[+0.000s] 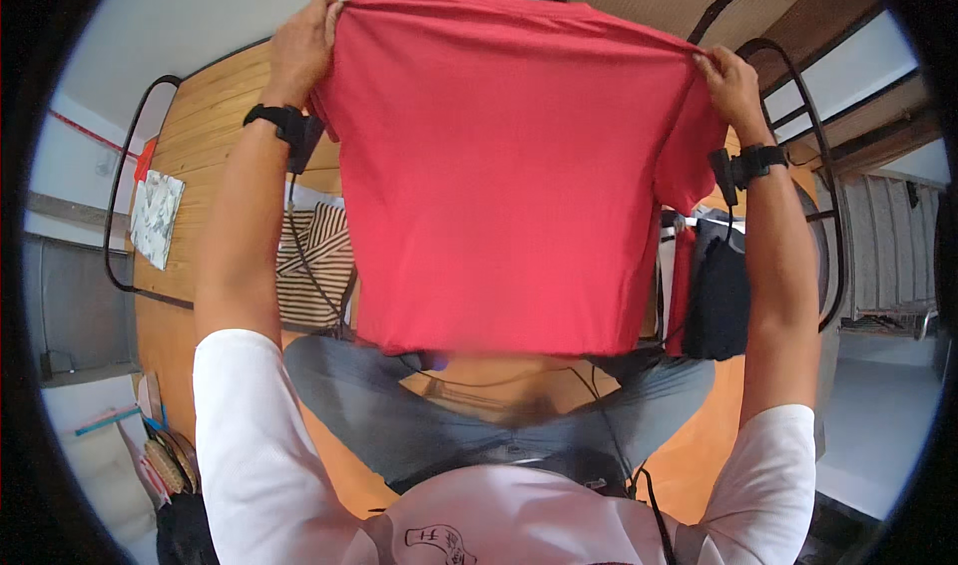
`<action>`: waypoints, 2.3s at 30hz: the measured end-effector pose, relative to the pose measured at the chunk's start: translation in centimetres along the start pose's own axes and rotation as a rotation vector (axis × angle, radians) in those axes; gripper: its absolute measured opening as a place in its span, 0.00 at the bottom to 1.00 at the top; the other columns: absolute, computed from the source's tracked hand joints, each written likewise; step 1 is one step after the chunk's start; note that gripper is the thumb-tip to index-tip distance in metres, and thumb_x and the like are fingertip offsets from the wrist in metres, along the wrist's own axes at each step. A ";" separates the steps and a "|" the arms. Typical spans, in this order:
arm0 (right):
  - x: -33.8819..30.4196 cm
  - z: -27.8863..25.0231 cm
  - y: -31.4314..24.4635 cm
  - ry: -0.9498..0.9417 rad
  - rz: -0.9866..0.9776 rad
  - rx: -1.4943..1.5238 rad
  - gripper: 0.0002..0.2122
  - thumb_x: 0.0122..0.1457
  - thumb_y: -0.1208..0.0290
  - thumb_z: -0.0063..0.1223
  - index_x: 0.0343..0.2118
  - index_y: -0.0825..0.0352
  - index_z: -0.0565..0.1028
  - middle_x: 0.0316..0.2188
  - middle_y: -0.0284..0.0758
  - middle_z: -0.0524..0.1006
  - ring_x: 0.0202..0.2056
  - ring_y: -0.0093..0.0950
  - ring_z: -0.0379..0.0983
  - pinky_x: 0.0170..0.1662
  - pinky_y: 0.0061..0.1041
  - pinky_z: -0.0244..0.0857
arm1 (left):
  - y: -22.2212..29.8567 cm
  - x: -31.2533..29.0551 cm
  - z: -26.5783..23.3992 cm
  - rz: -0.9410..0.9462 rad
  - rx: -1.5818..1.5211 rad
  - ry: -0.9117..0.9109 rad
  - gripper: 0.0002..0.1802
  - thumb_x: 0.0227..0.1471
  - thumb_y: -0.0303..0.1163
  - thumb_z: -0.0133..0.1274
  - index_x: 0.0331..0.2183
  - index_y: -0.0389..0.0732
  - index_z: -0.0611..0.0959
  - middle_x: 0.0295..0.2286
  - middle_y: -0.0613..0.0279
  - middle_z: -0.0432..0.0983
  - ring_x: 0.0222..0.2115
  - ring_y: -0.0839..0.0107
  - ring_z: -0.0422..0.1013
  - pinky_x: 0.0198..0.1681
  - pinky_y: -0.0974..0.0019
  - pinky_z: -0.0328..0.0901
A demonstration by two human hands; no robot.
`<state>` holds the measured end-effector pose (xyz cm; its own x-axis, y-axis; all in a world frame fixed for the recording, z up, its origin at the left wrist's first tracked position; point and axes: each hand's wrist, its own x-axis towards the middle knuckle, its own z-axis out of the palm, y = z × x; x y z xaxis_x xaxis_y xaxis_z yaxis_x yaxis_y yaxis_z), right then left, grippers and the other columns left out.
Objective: The recorder folds a series of t-shirts and small black garments on a wooden bed surface.
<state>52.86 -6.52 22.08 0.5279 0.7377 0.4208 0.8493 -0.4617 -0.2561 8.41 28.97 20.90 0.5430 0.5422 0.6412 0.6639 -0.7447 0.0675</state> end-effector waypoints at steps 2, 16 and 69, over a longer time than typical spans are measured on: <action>0.4 2.8 1.0 -0.026 -0.019 -0.019 0.15 0.63 0.60 0.56 0.42 0.68 0.80 0.36 0.48 0.81 0.38 0.45 0.80 0.42 0.39 0.71 | -0.3 -0.6 3.1 -0.020 -0.019 -0.062 0.16 0.68 0.47 0.42 0.43 0.46 0.75 0.32 0.48 0.81 0.34 0.44 0.77 0.35 0.45 0.69; 3.0 16.2 5.2 -0.143 0.057 -0.087 0.16 0.64 0.55 0.54 0.40 0.65 0.80 0.36 0.49 0.81 0.41 0.49 0.79 0.43 0.44 0.71 | -3.0 -1.1 16.0 -0.004 -0.001 -0.246 0.17 0.68 0.48 0.40 0.43 0.45 0.73 0.32 0.44 0.80 0.35 0.39 0.75 0.35 0.40 0.67; 0.8 21.7 0.2 -0.266 -0.234 -0.070 0.19 0.62 0.61 0.56 0.51 0.69 0.75 0.47 0.52 0.76 0.48 0.49 0.75 0.51 0.42 0.70 | 4.2 -7.6 17.3 0.107 -0.434 -0.295 0.22 0.59 0.42 0.53 0.50 0.40 0.79 0.47 0.49 0.78 0.51 0.49 0.71 0.55 0.48 0.65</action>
<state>53.60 4.68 3.47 0.3095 0.9258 0.2171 0.9499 -0.2905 -0.1156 15.95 28.40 3.09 0.7591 0.4940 0.4239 0.3570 -0.8605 0.3636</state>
